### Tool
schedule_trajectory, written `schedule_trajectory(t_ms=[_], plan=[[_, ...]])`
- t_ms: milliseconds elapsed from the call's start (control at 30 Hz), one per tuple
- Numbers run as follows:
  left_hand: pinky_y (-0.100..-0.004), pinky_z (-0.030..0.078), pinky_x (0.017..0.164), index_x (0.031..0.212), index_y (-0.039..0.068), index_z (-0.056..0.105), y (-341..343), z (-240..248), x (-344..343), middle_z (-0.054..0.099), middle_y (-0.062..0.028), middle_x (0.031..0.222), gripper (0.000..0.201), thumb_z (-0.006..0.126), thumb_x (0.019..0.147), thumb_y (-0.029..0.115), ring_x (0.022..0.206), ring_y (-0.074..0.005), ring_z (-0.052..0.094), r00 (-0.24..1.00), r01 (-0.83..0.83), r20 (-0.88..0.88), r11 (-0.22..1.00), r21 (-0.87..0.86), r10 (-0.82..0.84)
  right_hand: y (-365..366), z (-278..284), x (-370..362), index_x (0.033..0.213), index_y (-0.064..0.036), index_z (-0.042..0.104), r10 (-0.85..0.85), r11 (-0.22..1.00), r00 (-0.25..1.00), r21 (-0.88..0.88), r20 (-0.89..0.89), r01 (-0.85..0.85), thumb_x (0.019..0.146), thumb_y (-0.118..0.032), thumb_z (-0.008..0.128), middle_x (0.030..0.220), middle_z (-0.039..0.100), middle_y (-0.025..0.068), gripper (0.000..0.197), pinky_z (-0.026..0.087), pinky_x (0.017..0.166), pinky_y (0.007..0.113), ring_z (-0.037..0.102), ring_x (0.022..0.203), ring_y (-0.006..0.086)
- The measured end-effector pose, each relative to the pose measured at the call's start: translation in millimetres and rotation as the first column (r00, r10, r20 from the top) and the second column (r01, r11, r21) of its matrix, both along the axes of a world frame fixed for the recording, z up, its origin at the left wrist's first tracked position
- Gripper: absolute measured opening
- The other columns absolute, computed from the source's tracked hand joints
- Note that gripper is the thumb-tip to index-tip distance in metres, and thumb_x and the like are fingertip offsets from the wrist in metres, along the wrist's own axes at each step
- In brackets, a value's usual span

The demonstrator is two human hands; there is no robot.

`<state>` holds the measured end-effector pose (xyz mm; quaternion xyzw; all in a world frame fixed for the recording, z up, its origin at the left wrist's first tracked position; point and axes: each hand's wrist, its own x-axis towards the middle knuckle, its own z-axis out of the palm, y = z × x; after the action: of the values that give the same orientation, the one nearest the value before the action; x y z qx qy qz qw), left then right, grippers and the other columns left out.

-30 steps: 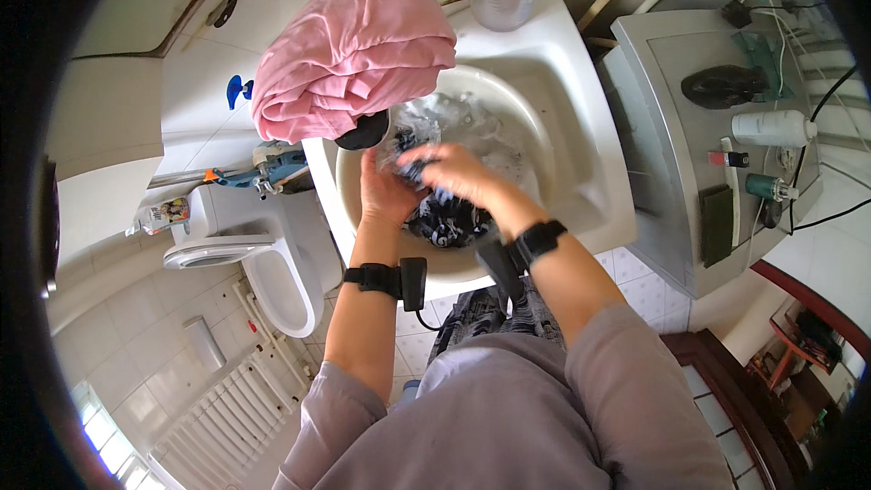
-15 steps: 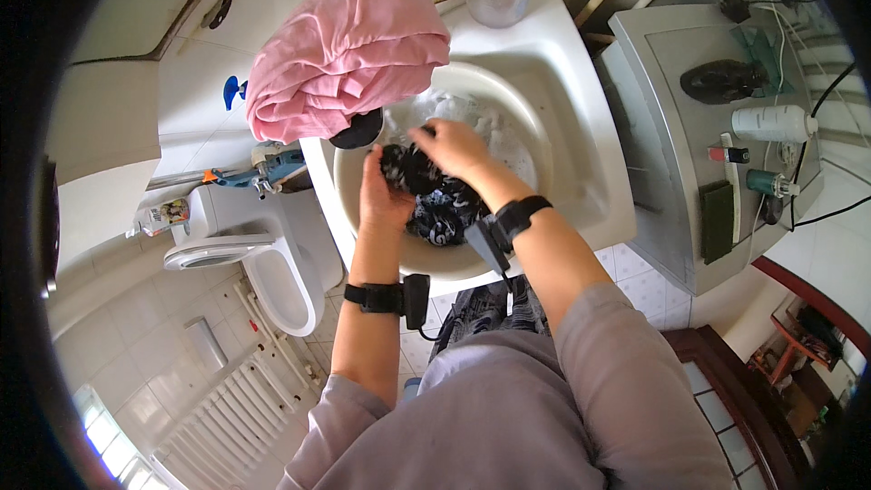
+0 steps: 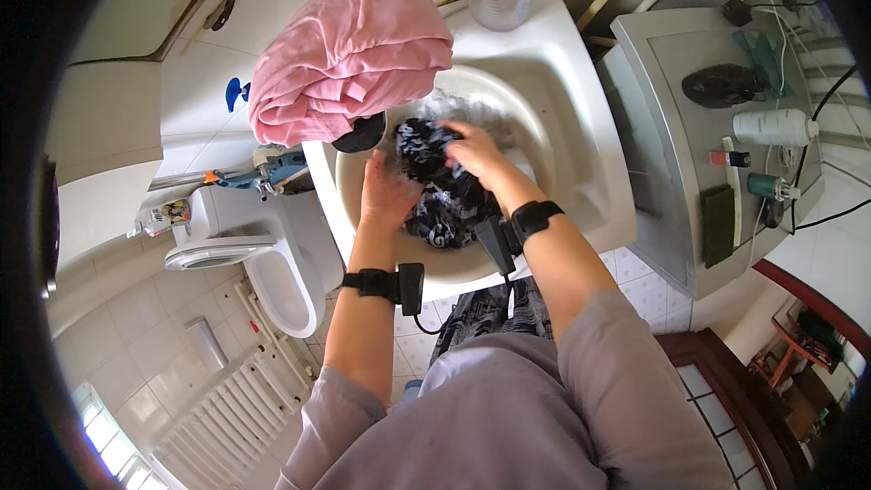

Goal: The person hand washes a pink t-shirt and a black patterned garment in a sink. They scrub the items with soap, rinse them under the faucet, and wring them out.

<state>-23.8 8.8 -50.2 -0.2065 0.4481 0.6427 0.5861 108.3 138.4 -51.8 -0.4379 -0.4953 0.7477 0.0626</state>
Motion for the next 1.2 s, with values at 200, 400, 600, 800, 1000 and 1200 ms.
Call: schedule_trajectory(t_ms=[200,400,600,800,1000,1200], plan=[[-0.0400,0.043,0.090,0.125,0.010,0.046,1,11,-3,0.056,-0.0083,0.116,0.059,0.043,0.086,0.053,0.102,-0.0257,0.054,0.992,-0.103,0.109,0.898,0.428,0.061,-64,87,-13,0.097,-0.0112,0.064,0.395,0.794,0.888,0.573,-0.233,-0.203,0.073,-0.015,0.061,0.074,0.059,0.0072,0.025,0.043,0.055,0.031,0.055,0.061,0.0197],[-0.0419,0.043,0.087,0.118,0.012,0.046,-2,15,25,0.053,-0.0100,0.108,0.036,0.040,0.092,0.035,0.097,-0.0259,0.053,0.927,-0.359,0.217,0.888,0.288,0.305,-66,76,-28,0.091,-0.0120,0.054,0.184,0.501,0.976,0.843,0.115,-0.194,0.082,-0.031,0.056,0.080,0.061,0.0104,0.021,0.048,0.060,0.039,0.061,0.071,0.0305],[-0.0279,0.050,0.062,0.093,0.003,0.057,2,67,29,0.060,-0.0040,0.077,0.025,0.064,0.074,0.019,0.066,-0.0174,0.060,0.943,0.142,-0.281,0.978,-0.153,-0.181,-26,16,0,0.084,-0.0021,0.058,0.031,0.503,0.946,0.813,0.323,-0.294,0.084,-0.044,0.051,0.071,0.061,0.0192,0.043,0.047,0.063,0.045,0.060,0.067,0.0372],[-0.0459,0.023,0.103,0.125,0.013,0.043,-16,83,31,0.031,-0.0147,0.136,0.085,0.080,0.052,0.035,0.126,-0.0311,0.028,-0.350,0.341,-0.578,0.474,-0.812,-0.737,-2,72,0,0.091,0.0008,0.065,0.623,0.743,0.738,0.098,0.258,-0.662,0.080,-0.053,0.054,0.067,0.062,0.0113,0.056,0.045,0.066,0.035,0.058,0.065,0.0184],[-0.0266,0.048,0.066,0.103,-0.004,0.055,-11,65,-2,0.063,-0.0105,0.084,0.037,0.061,0.068,0.006,0.076,-0.0155,0.061,0.440,0.310,-0.822,0.920,-0.239,-0.362,-21,65,7,0.107,-0.0001,0.053,0.376,0.793,0.924,0.541,-0.074,-0.280,0.065,-0.045,0.074,0.085,0.062,0.0125,0.065,0.045,0.077,0.032,0.058,0.080,0.0212],[-0.0318,0.051,0.056,0.091,0.001,0.053,11,88,-17,0.059,-0.0090,0.077,0.020,0.053,0.072,0.006,0.063,-0.0211,0.060,0.848,-0.129,-0.515,0.991,0.025,0.123,-34,19,30,0.108,-0.0020,0.053,0.265,0.935,0.950,0.196,0.167,-0.295,0.070,-0.027,0.065,0.093,0.063,0.0145,0.047,0.045,0.076,0.034,0.060,0.087,0.0258]])
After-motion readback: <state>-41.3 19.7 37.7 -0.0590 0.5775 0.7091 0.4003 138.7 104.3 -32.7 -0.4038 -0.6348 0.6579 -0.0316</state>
